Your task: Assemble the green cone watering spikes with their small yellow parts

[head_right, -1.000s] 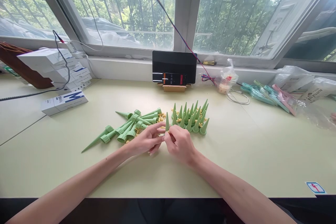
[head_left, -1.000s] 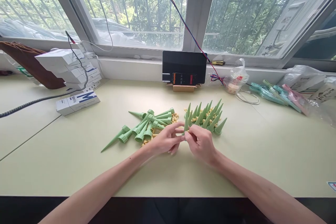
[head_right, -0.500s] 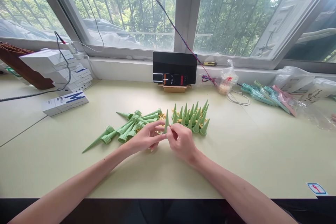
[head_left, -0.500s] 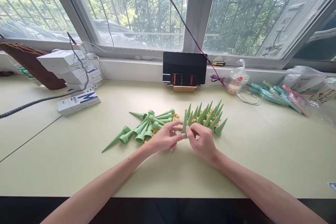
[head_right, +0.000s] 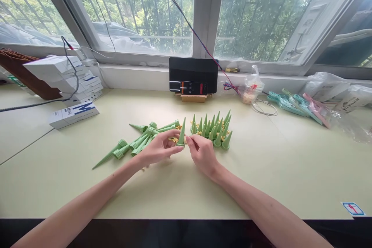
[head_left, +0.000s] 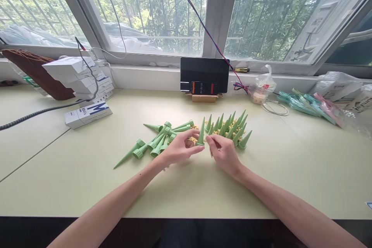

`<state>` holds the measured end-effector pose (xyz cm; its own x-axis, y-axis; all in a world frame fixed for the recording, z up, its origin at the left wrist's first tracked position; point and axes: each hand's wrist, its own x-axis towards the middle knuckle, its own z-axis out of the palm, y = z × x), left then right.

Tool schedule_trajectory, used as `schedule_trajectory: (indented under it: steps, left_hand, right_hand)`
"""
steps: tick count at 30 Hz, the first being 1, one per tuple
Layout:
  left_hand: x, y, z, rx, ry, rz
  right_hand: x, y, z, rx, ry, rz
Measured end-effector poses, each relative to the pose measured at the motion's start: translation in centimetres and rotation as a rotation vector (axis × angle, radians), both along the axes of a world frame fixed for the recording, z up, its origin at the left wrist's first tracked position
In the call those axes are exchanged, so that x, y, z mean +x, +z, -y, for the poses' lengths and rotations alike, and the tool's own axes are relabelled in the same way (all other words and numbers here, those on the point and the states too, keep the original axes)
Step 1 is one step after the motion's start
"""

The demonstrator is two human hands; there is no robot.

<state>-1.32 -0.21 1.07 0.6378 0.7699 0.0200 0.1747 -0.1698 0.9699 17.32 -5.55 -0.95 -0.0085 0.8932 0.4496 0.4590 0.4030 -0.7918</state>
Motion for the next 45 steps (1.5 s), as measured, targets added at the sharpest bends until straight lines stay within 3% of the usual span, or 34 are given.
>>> schedule_trajectory:
  steps: [9,13,20,29,37,45]
  left_hand:
    - [-0.2,1.1,-0.3,0.074,0.331,0.08]
    - [-0.2,0.9,-0.3,0.174,0.328,0.083]
    - [-0.2,0.2,-0.3,0.487,0.354,-0.033]
    - [-0.6,-1.3,-1.3,0.873,0.294,-0.031]
    - [-0.7,-1.4,-1.3,0.94,0.29,-0.113]
    - [-0.3,-1.2,-0.1,0.967,0.31,-0.128]
  right_hand:
    - [0.3,-0.7,-0.5,0.014,0.001,0.143]
    - [0.2,-1.2,-0.8,0.049,0.05,0.218]
    - [0.1,-1.6,-1.2,0.036,0.1,0.204]
    - [-0.1,-1.9,-1.5,0.12,0.194,0.29]
    - [-0.8,-2.2,-1.5,0.085,0.2,0.565]
    - [-1.0,-2.4,-1.4,0.077,0.185,0.526]
